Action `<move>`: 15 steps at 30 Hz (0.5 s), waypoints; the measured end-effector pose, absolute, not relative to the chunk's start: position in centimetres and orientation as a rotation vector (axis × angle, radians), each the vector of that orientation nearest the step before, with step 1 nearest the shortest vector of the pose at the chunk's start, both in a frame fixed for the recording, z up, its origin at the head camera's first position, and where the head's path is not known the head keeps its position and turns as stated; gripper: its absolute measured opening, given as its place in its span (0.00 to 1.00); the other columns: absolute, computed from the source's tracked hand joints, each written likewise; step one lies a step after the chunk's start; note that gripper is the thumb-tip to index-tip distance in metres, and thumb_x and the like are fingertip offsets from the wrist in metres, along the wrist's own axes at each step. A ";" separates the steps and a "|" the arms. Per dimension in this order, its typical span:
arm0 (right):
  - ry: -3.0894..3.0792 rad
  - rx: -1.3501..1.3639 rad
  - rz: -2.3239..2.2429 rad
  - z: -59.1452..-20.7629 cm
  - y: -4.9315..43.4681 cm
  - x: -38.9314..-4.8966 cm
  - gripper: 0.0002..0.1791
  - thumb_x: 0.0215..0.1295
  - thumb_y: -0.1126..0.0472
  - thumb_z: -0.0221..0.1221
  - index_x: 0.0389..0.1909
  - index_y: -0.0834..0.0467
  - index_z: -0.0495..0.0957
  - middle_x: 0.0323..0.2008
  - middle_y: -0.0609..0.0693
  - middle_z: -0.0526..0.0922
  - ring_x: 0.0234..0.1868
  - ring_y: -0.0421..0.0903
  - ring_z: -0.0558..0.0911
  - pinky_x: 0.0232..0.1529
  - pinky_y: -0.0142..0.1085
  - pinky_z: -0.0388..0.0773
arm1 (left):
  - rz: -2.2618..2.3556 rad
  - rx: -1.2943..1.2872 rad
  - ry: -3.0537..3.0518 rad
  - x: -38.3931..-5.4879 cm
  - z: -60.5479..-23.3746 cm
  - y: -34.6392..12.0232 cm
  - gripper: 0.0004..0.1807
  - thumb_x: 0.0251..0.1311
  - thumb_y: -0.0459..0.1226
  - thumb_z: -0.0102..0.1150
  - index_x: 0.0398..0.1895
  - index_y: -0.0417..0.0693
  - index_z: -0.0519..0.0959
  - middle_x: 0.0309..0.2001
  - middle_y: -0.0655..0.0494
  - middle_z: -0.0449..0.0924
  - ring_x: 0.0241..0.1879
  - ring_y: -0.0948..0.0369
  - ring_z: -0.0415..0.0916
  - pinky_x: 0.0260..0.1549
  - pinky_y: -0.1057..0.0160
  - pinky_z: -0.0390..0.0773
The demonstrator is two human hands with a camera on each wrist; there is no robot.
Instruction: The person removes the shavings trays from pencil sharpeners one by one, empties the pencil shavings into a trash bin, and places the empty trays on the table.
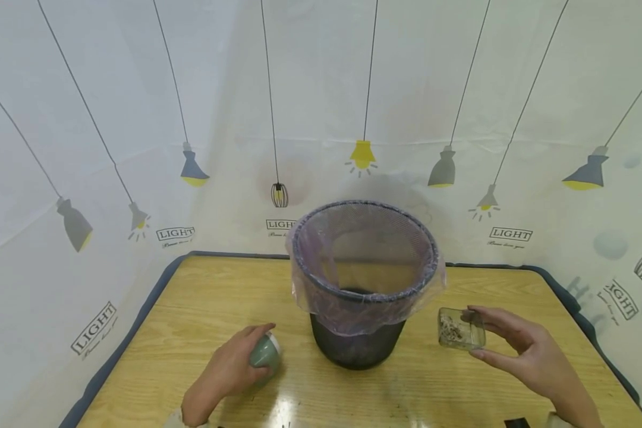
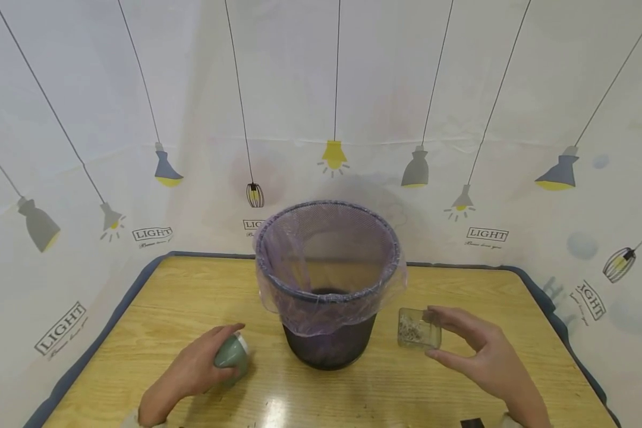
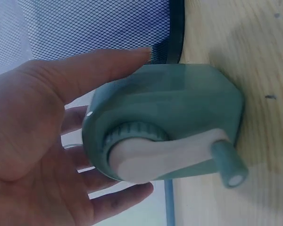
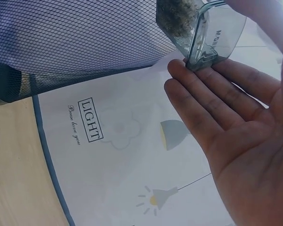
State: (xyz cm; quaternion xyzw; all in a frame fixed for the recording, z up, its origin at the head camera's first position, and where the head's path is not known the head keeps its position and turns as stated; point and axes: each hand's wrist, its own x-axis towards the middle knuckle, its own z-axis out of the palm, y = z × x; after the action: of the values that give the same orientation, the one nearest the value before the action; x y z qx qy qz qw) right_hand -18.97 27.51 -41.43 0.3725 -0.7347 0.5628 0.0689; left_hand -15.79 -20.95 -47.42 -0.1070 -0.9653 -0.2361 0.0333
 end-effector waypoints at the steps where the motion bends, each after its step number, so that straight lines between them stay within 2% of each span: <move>1: -2.227 1.107 1.681 -41.3 27.6 -18.9 0.37 0.48 0.88 0.61 0.63 0.79 0.65 0.61 0.47 0.79 0.61 0.38 0.78 0.58 0.25 0.74 | -0.723 -0.330 -2.967 -15.8 -47.2 -20.9 0.41 0.43 0.38 0.78 0.65 0.48 0.72 0.58 0.44 0.77 0.51 0.47 0.78 0.41 0.47 0.81; 8: -2.197 1.126 1.662 -40.7 28.0 -19.1 0.37 0.48 0.89 0.60 0.64 0.79 0.65 0.62 0.48 0.79 0.61 0.38 0.77 0.58 0.24 0.73 | -0.722 -0.371 -2.861 -15.8 -45.3 -20.6 0.32 0.54 0.40 0.72 0.64 0.47 0.74 0.59 0.44 0.76 0.59 0.45 0.74 0.53 0.43 0.77; 11: -2.171 1.151 1.664 -40.5 28.1 -19.2 0.37 0.48 0.90 0.59 0.64 0.79 0.64 0.62 0.50 0.78 0.61 0.39 0.77 0.58 0.24 0.73 | -0.698 -0.433 -2.746 -15.8 -44.5 -20.4 0.28 0.58 0.40 0.70 0.62 0.46 0.76 0.58 0.46 0.77 0.58 0.47 0.75 0.52 0.45 0.79; 15: -2.194 1.115 1.640 -40.1 28.3 -19.0 0.37 0.49 0.90 0.59 0.64 0.78 0.64 0.62 0.50 0.78 0.61 0.38 0.77 0.57 0.24 0.74 | -0.652 -0.535 -2.581 -15.8 -43.5 -20.2 0.25 0.56 0.38 0.71 0.58 0.46 0.79 0.55 0.49 0.79 0.56 0.51 0.78 0.49 0.50 0.81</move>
State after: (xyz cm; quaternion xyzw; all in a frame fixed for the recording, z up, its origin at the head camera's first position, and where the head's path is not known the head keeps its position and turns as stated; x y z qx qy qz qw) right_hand -19.02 28.29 -40.15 0.3754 -0.7388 0.5521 0.0918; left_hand -15.76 -20.22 -43.46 -0.1925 -0.9290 -0.2346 0.2116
